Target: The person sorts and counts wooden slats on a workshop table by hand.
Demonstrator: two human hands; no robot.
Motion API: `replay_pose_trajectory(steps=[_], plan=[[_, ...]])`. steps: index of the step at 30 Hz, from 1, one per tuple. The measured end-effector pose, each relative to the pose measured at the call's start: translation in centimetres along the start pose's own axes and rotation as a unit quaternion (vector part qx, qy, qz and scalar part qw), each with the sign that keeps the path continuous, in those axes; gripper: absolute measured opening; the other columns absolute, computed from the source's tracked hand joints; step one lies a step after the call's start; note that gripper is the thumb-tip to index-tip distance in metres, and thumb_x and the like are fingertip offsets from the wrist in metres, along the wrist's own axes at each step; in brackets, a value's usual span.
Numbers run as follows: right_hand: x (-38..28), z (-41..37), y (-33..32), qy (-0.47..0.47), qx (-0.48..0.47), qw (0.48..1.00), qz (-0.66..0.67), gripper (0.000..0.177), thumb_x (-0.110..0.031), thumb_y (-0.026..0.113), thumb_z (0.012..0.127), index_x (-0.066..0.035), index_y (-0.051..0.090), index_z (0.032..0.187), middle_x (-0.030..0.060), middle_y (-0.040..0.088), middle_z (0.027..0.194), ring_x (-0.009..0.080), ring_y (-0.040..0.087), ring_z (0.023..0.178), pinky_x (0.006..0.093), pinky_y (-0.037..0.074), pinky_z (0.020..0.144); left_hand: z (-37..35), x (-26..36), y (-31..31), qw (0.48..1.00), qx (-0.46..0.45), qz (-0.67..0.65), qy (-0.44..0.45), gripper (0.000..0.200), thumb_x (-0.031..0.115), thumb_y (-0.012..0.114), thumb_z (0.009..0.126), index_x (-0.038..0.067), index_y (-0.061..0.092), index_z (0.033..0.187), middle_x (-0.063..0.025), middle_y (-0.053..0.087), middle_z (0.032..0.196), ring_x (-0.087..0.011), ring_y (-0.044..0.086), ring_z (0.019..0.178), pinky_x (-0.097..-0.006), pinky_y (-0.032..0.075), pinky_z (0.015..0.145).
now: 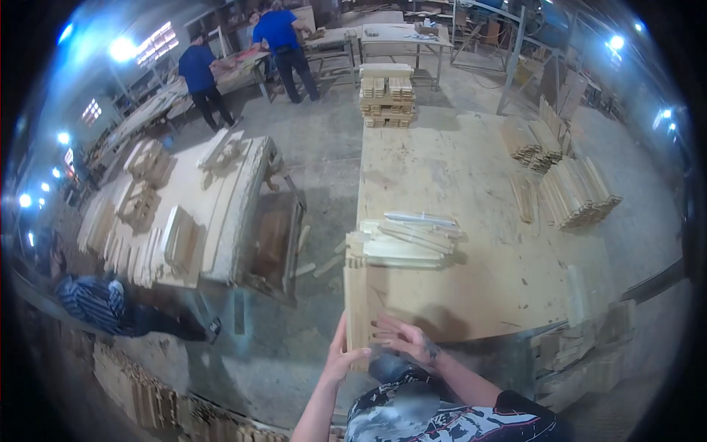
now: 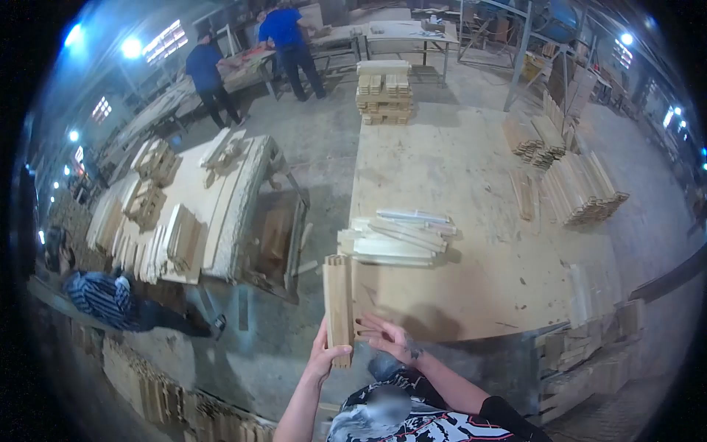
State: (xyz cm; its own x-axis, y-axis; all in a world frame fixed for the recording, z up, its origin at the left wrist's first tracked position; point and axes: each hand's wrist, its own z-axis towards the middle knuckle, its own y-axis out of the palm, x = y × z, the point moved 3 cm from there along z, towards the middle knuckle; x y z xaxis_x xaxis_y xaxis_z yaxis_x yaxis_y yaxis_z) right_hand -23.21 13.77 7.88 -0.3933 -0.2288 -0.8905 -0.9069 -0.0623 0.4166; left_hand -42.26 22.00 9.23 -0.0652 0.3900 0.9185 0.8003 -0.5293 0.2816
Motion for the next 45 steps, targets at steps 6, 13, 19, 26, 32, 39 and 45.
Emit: replay_pose_trajectory(steps=[6,13,19,26,32,39,45], plan=[[1.8,7.2,1.2,-0.029,0.059,0.991,-0.113,0.06,-0.025,0.066,0.101,-0.001,0.045,0.151,0.0159,0.057,0.146,0.0219,0.057,0.131,0.0358,0.047,0.11,8.6,9.0,-8.5,0.997,0.018,0.075,0.028,0.111,0.004,0.077,0.066,0.006,0.023,0.163,-0.0123,0.041,0.157,-0.0252,0.042,0.143,-0.0366,0.038,0.115],[1.8,9.7,1.0,0.064,0.243,0.954,-0.167,0.053,-0.028,0.068,0.099,-0.005,0.053,0.145,0.0141,0.064,0.138,0.0216,0.062,0.126,0.035,0.049,0.108,28.4,22.8,-11.8,0.971,-0.088,0.204,0.093,0.113,0.0,0.076,0.062,0.008,0.025,0.163,-0.0105,0.044,0.157,-0.0233,0.045,0.141,-0.0358,0.04,0.113],[3.7,10.2,0.6,0.162,0.551,0.748,-0.333,0.066,-0.038,0.074,0.091,-0.006,0.053,0.144,0.0179,0.063,0.136,0.0332,0.064,0.122,0.0422,0.052,0.102,53.0,28.7,-11.9,0.93,-0.238,0.257,0.108,0.109,-0.002,0.074,0.064,0.011,0.029,0.163,-0.01,0.048,0.154,-0.0233,0.05,0.137,-0.0354,0.044,0.109],[4.2,16.8,4.0,0.321,0.637,0.612,-0.341,0.092,-0.048,0.079,0.08,0.0,0.043,0.15,0.0325,0.031,0.159,0.0461,0.049,0.136,0.049,0.05,0.104,72.6,34.9,-3.5,0.877,-0.331,0.319,0.137,0.106,0.008,0.078,0.067,0.012,0.032,0.162,-0.0126,0.046,0.156,-0.0249,0.048,0.139,-0.0365,0.043,0.111],[5.0,17.5,3.5,0.362,0.647,0.592,-0.316,0.097,-0.046,0.082,0.077,0.001,0.04,0.151,0.0327,0.026,0.161,0.0472,0.041,0.142,0.0465,0.046,0.11,84.9,39.7,5.2,0.779,-0.375,0.447,0.231,0.106,0.014,0.083,0.064,0.015,0.037,0.159,-0.0158,0.048,0.155,-0.0284,0.047,0.141,-0.0394,0.041,0.113],[4.2,17.9,3.6,0.359,0.674,0.586,-0.272,0.092,-0.05,0.078,0.081,-0.003,0.043,0.151,0.0257,0.026,0.164,0.0461,0.036,0.147,0.0487,0.043,0.113,89.0,37.8,7.9,0.598,-0.279,0.678,0.324,0.11,0.024,0.086,0.059,0.033,0.039,0.158,-0.0283,0.049,0.149,-0.0386,0.046,0.141,-0.044,0.041,0.115],[5.2,17.9,4.0,0.344,0.685,0.578,-0.279,0.089,-0.051,0.076,0.083,-0.005,0.044,0.151,0.0237,0.025,0.165,0.0419,0.035,0.148,0.0471,0.043,0.114,90.4,38.1,7.1,0.646,-0.334,0.637,0.254,0.114,0.024,0.086,0.057,0.033,0.035,0.159,-0.0293,0.048,0.15,-0.0444,0.039,0.145,-0.0459,0.037,0.119]])
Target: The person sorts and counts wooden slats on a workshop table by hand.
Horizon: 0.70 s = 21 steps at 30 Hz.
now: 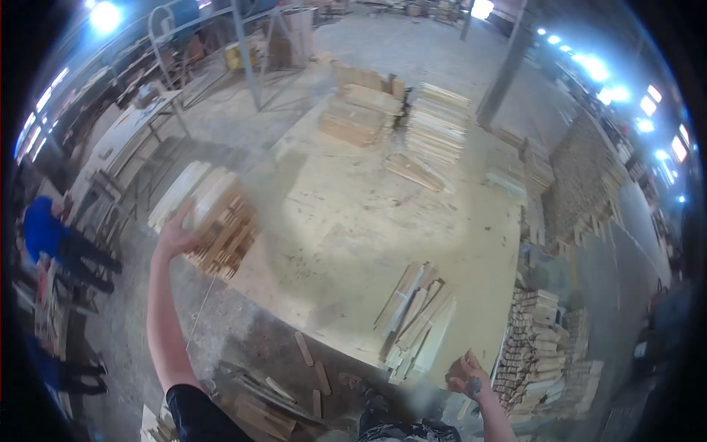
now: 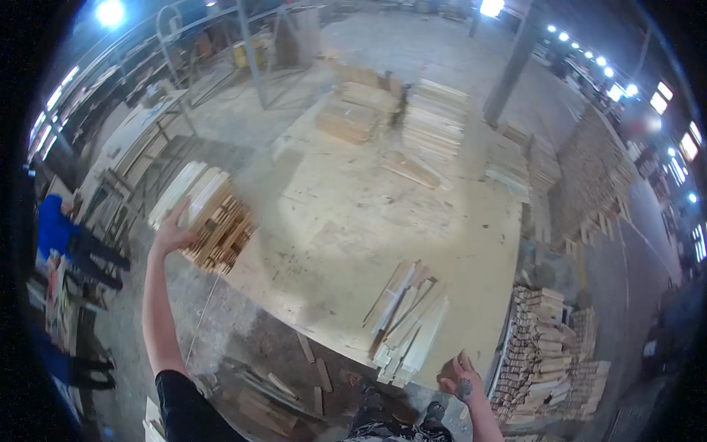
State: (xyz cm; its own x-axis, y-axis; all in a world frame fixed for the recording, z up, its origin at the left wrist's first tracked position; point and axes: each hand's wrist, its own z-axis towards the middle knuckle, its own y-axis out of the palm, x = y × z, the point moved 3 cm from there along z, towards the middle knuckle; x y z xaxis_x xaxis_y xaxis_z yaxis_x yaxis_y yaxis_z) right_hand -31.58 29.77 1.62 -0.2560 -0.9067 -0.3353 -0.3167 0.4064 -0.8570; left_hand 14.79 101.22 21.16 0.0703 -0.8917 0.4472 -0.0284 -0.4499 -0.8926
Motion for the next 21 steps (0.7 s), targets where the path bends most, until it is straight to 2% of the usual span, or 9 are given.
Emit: replay_pose_trajectory(steps=[4,6,8,11,14,15,18,19,21], plan=[[-0.8,-0.1,-0.2,0.011,0.002,0.999,-0.039,0.085,-0.05,0.074,0.086,-0.002,0.044,0.151,0.0256,0.027,0.163,0.0385,0.037,0.148,0.0422,0.04,0.117,0.0,-0.4,0.3,0.999,0.014,0.026,0.027,0.113,0.022,0.085,0.057,0.031,0.036,0.159,-0.0234,0.048,0.152,-0.0416,0.04,0.145,-0.0454,0.038,0.117],[0.0,0.0,0.5,0.002,0.016,0.999,-0.034,0.087,-0.053,0.073,0.086,-0.004,0.044,0.151,0.0239,0.026,0.164,0.0403,0.035,0.148,0.0453,0.042,0.115,-2.1,3.5,-1.2,0.997,-0.009,0.067,-0.034,0.113,0.022,0.086,0.055,0.031,0.038,0.158,-0.0191,0.048,0.15,-0.0428,0.043,0.14,-0.0494,0.04,0.113],[0.6,-0.2,1.1,-0.007,0.026,0.999,-0.023,0.088,-0.054,0.073,0.085,-0.005,0.043,0.152,0.0232,0.027,0.164,0.0413,0.035,0.148,0.0468,0.043,0.114,-2.1,2.4,-0.6,0.985,0.06,0.158,0.027,0.11,0.023,0.088,0.057,0.029,0.041,0.156,-0.0189,0.048,0.144,-0.0427,0.047,0.132,-0.0524,0.042,0.108],[0.5,-0.5,0.8,-0.016,0.038,0.999,-0.004,0.085,-0.053,0.071,0.086,-0.004,0.044,0.151,0.0234,0.029,0.163,0.0413,0.036,0.147,0.0468,0.044,0.113,-4.2,4.0,0.2,0.951,0.199,0.225,0.072,0.101,0.023,0.087,0.066,0.021,0.041,0.156,-0.0196,0.049,0.142,-0.0416,0.046,0.133,-0.0539,0.041,0.108],[0.4,-0.8,0.6,-0.021,0.046,0.999,0.005,0.081,-0.052,0.07,0.088,-0.004,0.046,0.149,0.023,0.031,0.162,0.0415,0.038,0.146,0.047,0.046,0.112,-7.3,8.5,1.8,0.936,0.247,0.217,0.129,0.09,0.021,0.083,0.076,0.013,0.04,0.155,-0.0217,0.046,0.146,-0.0409,0.043,0.136,-0.0542,0.04,0.109],[0.8,-0.6,0.8,-0.029,0.054,0.998,0.007,0.08,-0.051,0.07,0.088,-0.003,0.046,0.148,0.0227,0.031,0.162,0.0416,0.039,0.145,0.0471,0.046,0.111,-8.9,10.4,2.7,0.93,0.269,0.191,0.162,0.078,0.02,0.08,0.081,0.008,0.044,0.15,-0.0242,0.048,0.143,-0.0436,0.046,0.134,-0.0546,0.041,0.108],[1.6,-1.0,-0.2,-0.058,0.059,0.996,0.042,0.071,-0.047,0.067,0.091,-0.008,0.049,0.147,0.0202,0.036,0.16,0.0405,0.048,0.138,0.0468,0.048,0.109,-14.3,17.0,6.0,0.964,0.199,0.043,0.173,0.069,0.021,0.08,0.084,0.005,0.05,0.144,-0.0265,0.052,0.14,-0.047,0.05,0.129,-0.0546,0.043,0.107],[2.1,-1.2,-0.9,-0.068,0.05,0.994,0.072,0.069,-0.046,0.067,0.092,-0.009,0.05,0.147,0.0193,0.038,0.159,0.0401,0.05,0.137,0.0466,0.048,0.108,-16.2,18.5,7.5,0.948,0.214,0.089,0.218,0.06,0.018,0.073,0.091,0.004,0.051,0.146,-0.0269,0.055,0.14,-0.0471,0.051,0.129,-0.0528,0.044,0.105],[4.0,-1.7,-1.8,-0.09,0.068,0.987,0.116,0.063,-0.044,0.066,0.093,-0.012,0.052,0.146,0.0175,0.042,0.157,0.0386,0.053,0.133,0.046,0.048,0.107,-20.0,21.7,10.1,0.954,0.2,0.078,0.211,0.058,0.017,0.074,0.091,0.004,0.053,0.143,-0.0261,0.056,0.139,-0.0449,0.053,0.128,-0.0507,0.046,0.103]])
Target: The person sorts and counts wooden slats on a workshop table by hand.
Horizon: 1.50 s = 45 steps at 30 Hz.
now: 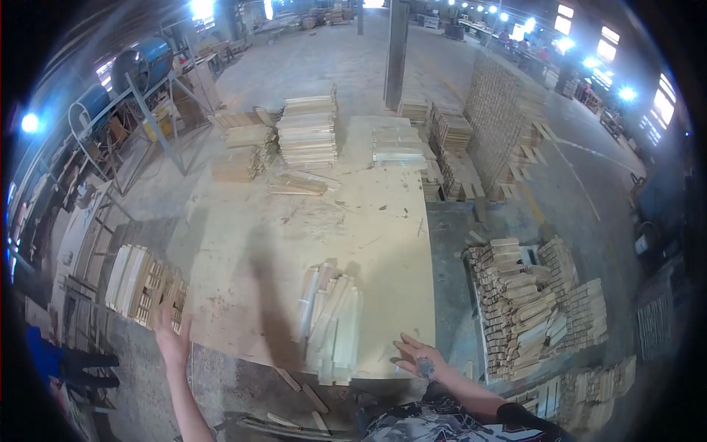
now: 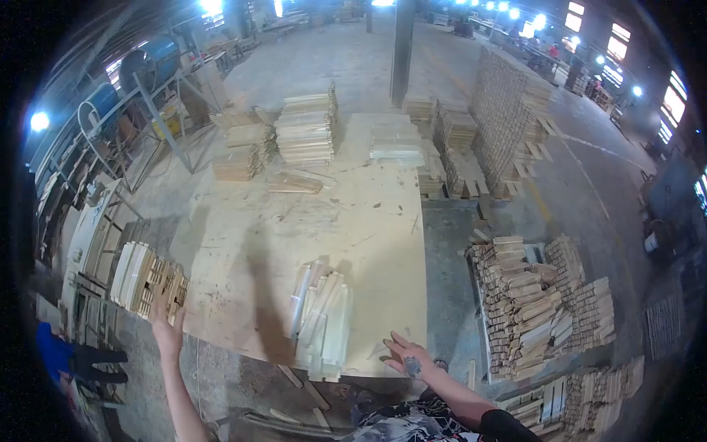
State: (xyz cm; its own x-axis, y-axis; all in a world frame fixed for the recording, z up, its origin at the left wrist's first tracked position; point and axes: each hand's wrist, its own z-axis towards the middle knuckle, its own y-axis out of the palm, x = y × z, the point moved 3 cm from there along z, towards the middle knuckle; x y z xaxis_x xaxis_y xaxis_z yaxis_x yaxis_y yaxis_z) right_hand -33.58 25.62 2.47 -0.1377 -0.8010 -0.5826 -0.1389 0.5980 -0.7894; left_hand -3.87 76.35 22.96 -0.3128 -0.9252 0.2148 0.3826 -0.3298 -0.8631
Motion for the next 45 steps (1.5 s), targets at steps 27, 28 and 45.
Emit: replay_pose_trajectory(steps=[27,28,45], plan=[[42.8,-6.8,-14.4,0.227,-0.079,0.94,0.241,0.05,-0.041,0.066,0.099,-0.005,0.064,0.135,0.0141,0.073,0.12,0.0206,0.075,0.101,0.032,0.058,0.088,-6.6,53.9,29.7,0.842,-0.177,-0.446,-0.246,0.035,0.019,0.066,0.1,0.002,0.064,0.13,-0.0057,0.074,0.098,-0.0106,0.064,0.077,-0.0257,0.051,0.068],[42.4,-4.6,-16.1,0.211,-0.065,0.945,0.243,0.048,-0.039,0.065,0.099,-0.005,0.065,0.134,0.0138,0.074,0.12,0.0206,0.075,0.101,0.0317,0.057,0.088,-5.6,54.2,31.0,0.834,-0.175,-0.457,-0.254,0.035,0.02,0.066,0.1,0.002,0.063,0.13,-0.0056,0.074,0.098,-0.0103,0.063,0.076,-0.0256,0.052,0.068],[32.2,45.1,-32.4,0.02,-0.074,0.797,0.599,0.041,-0.031,0.058,0.106,-0.003,0.061,0.136,0.0068,0.069,0.123,0.0125,0.066,0.107,0.0281,0.053,0.093,18.2,48.6,39.4,0.787,-0.046,-0.475,-0.39,0.059,0.038,0.055,0.106,-0.005,0.046,0.145,-0.0223,0.066,0.128,-0.0315,0.068,0.111,-0.0424,0.059,0.089]])
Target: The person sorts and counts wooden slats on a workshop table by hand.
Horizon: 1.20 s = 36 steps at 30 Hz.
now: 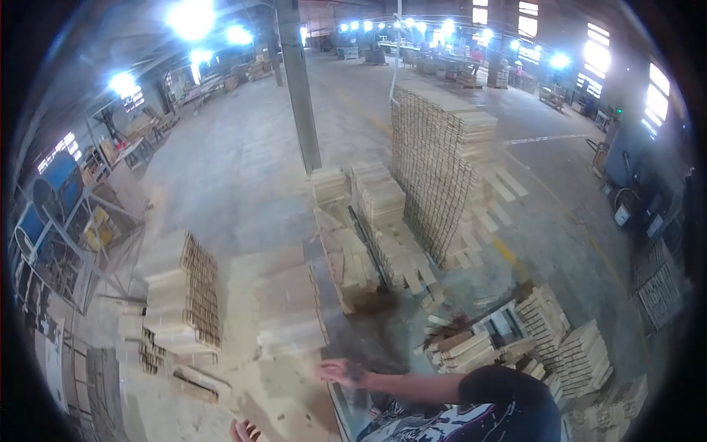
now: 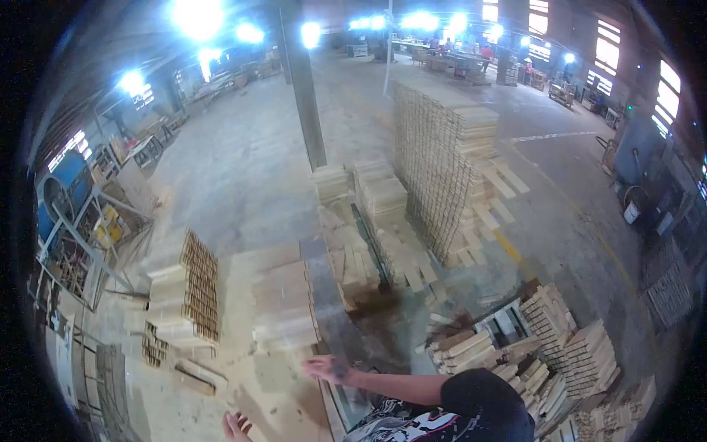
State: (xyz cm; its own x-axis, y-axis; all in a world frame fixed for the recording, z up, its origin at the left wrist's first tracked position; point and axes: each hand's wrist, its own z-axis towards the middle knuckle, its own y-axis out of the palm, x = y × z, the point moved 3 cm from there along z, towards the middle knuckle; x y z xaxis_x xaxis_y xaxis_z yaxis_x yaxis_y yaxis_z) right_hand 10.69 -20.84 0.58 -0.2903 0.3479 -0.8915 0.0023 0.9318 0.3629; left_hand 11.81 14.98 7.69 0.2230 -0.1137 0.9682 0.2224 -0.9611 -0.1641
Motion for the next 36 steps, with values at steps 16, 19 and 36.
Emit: replay_pose_trajectory(steps=[16,19,36], plan=[[-2.3,37.6,15.6,0.091,-0.211,0.959,-0.165,0.067,-0.051,0.063,0.097,-0.008,0.05,0.147,0.0162,0.064,0.135,0.0283,0.06,0.126,0.0382,0.05,0.106,26.5,7.4,11.4,0.95,0.195,-0.204,-0.134,0.081,0.075,0.047,0.095,0.027,0.032,0.159,-0.0156,0.04,0.159,-0.0433,0.047,0.137,-0.0598,0.046,0.106],[-2.1,38.3,16.0,0.113,-0.247,0.944,-0.187,0.069,-0.054,0.061,0.096,-0.007,0.05,0.146,0.0163,0.064,0.134,0.0281,0.061,0.125,0.0383,0.05,0.105,29.8,5.4,11.2,0.955,0.186,-0.178,-0.146,0.075,0.07,0.049,0.096,0.026,0.039,0.156,-0.0151,0.049,0.147,-0.0368,0.062,0.11,-0.0539,0.055,0.091],[-3.3,34.0,18.4,0.131,-0.309,0.91,-0.245,0.086,-0.072,0.05,0.093,-0.004,0.051,0.146,0.0167,0.067,0.127,0.0274,0.064,0.117,0.0384,0.05,0.1,30.0,0.1,7.1,0.965,0.126,-0.131,-0.187,0.07,0.064,0.052,0.097,0.02,0.046,0.151,-0.0158,0.055,0.134,-0.0312,0.063,0.095,-0.0483,0.059,0.079]])
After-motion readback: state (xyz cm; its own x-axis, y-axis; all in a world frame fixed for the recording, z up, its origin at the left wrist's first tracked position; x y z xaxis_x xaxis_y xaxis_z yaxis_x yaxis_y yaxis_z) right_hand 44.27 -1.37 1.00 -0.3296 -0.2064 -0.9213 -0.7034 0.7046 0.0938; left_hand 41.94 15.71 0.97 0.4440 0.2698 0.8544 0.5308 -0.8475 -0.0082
